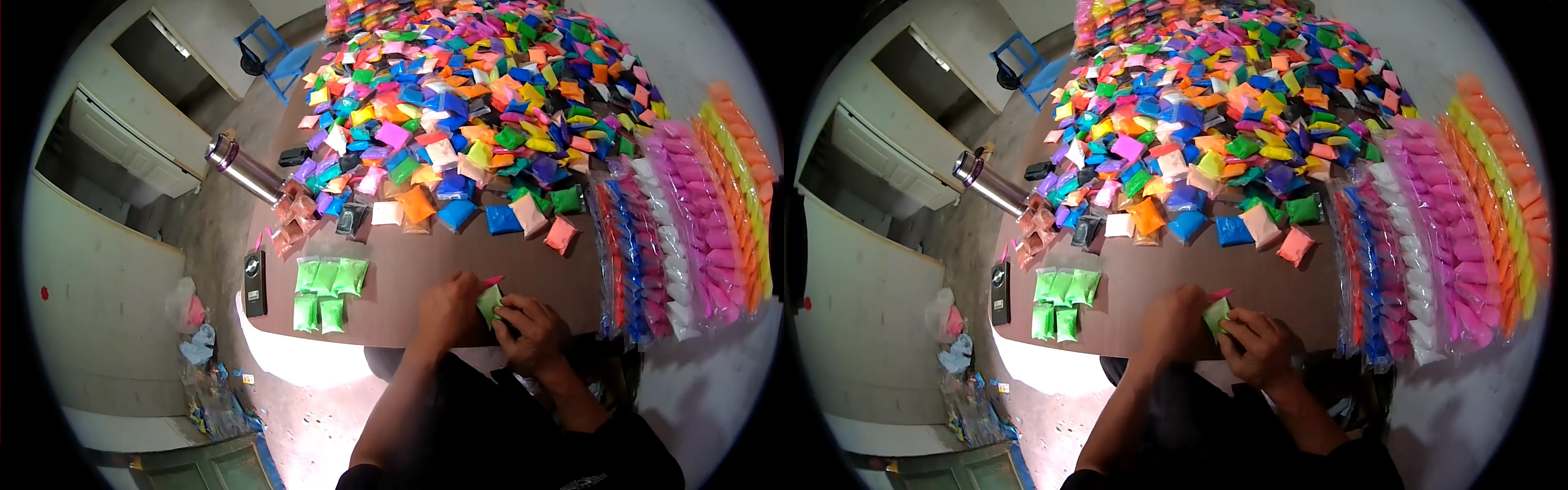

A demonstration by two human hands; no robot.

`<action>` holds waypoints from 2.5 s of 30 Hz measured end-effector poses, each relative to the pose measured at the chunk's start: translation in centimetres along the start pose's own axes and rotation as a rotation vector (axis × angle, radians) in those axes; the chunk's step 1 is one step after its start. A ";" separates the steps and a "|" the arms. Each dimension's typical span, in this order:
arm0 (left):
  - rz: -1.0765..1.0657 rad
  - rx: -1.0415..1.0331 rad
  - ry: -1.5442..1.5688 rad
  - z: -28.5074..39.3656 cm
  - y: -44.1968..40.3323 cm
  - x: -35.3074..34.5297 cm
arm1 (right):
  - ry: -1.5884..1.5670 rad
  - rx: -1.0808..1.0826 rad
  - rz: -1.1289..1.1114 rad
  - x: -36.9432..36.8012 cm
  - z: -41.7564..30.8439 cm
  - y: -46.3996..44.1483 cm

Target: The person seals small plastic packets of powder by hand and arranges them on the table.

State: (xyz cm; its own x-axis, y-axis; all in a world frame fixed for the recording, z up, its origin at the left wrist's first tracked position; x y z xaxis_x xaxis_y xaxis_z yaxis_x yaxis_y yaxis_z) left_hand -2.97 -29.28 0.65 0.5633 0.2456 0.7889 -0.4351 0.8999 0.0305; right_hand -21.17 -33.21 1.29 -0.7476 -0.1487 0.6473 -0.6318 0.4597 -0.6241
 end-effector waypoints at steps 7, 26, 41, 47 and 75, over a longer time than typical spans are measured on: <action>0.097 0.007 0.155 -0.8 1.4 1.4 | 0.029 -0.091 -0.020 0.0 -0.2 -0.2; 0.111 0.089 0.230 -0.6 4.8 0.7 | 0.009 -0.061 0.076 -0.7 0.5 0.0; 0.186 0.052 0.156 -0.6 5.6 -0.6 | -0.026 -0.064 0.092 -0.9 0.7 0.1; 0.239 0.101 -0.011 -1.6 4.2 -0.3 | -0.023 -0.050 0.090 -1.0 0.8 0.1; -0.024 -0.137 -0.063 2.9 2.2 1.7 | -0.032 0.007 0.090 -0.8 0.8 0.9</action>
State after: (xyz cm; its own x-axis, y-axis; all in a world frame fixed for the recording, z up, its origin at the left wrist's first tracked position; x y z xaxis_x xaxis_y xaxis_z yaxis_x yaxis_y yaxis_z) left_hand -4.96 -27.96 3.85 0.5248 0.2044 0.8263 -0.3199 0.9469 -0.0310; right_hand -21.29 -33.40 -0.18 -0.8076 -0.1354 0.5740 -0.5632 0.4660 -0.6824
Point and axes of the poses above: each hand's wrist, its own y-axis away from the middle knuckle, its own x-axis out of the back of the hand, z = x × y, the point moved 2 cm from there along -y, towards the middle knuckle, and after that the axes turned 12 degrees about x, right-handed, at the moved point
